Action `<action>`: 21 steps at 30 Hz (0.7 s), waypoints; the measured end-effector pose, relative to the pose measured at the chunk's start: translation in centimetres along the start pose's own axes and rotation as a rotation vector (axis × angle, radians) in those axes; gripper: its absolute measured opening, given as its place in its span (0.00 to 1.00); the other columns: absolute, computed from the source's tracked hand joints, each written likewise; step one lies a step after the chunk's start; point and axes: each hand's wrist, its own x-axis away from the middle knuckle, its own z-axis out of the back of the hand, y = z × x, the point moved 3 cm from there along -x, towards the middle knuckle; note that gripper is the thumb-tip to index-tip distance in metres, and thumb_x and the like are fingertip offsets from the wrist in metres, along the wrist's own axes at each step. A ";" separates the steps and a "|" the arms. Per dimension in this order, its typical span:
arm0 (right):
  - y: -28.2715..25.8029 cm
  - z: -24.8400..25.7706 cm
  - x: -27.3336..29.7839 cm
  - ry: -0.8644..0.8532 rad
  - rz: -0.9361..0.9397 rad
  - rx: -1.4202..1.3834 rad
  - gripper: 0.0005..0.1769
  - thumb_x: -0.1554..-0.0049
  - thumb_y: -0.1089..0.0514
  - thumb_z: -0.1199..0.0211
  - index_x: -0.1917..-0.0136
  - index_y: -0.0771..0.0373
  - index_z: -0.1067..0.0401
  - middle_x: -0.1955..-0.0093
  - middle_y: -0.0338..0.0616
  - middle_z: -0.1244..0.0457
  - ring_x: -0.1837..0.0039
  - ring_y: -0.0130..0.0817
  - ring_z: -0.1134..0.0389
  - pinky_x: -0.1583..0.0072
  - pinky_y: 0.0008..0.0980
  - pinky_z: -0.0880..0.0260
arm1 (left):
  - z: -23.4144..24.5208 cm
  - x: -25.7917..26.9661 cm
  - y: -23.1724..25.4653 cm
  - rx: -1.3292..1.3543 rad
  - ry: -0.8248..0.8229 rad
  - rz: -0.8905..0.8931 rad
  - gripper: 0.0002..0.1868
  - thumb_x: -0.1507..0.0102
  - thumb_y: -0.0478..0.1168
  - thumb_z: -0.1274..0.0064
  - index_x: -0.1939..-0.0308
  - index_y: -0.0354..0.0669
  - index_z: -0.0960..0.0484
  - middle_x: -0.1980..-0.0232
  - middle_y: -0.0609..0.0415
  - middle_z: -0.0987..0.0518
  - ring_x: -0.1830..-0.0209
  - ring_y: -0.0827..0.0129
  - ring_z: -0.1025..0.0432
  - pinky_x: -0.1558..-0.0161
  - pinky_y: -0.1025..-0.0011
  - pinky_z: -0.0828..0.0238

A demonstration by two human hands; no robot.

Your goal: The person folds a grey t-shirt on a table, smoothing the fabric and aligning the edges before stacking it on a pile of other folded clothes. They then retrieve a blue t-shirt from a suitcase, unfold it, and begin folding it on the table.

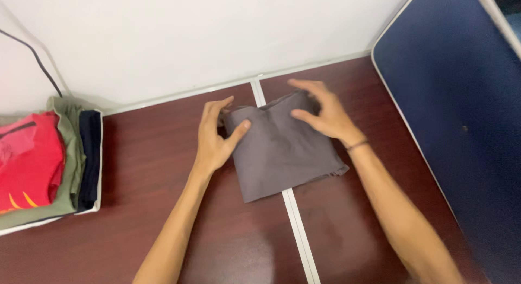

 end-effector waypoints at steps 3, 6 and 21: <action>0.4 -1.6 -2.1 -0.033 0.072 0.092 0.23 0.46 0.58 0.28 0.37 0.59 0.23 0.47 0.38 0.28 0.40 0.40 0.34 0.34 0.46 0.40 | -1.6 -0.6 -2.3 -0.023 -0.037 0.113 0.22 0.42 0.47 0.35 0.49 0.38 0.17 0.56 0.53 0.22 0.54 0.63 0.28 0.53 0.66 0.29; 1.4 -1.8 -1.6 0.041 -0.026 0.128 0.04 0.43 0.57 0.28 0.54 0.56 0.19 0.55 0.36 0.30 0.46 0.37 0.34 0.39 0.38 0.34 | -2.1 0.1 -4.5 -0.086 -0.065 0.190 0.15 0.39 0.47 0.34 0.59 0.38 0.13 0.64 0.52 0.23 0.61 0.64 0.31 0.55 0.65 0.33; 2.5 -1.9 -1.0 0.177 -0.113 0.068 0.06 0.39 0.57 0.30 0.55 0.61 0.21 0.60 0.36 0.34 0.51 0.33 0.39 0.43 0.31 0.38 | -1.7 0.6 -4.4 -0.074 0.106 0.224 0.13 0.37 0.47 0.36 0.65 0.40 0.14 0.77 0.60 0.31 0.71 0.70 0.40 0.57 0.68 0.42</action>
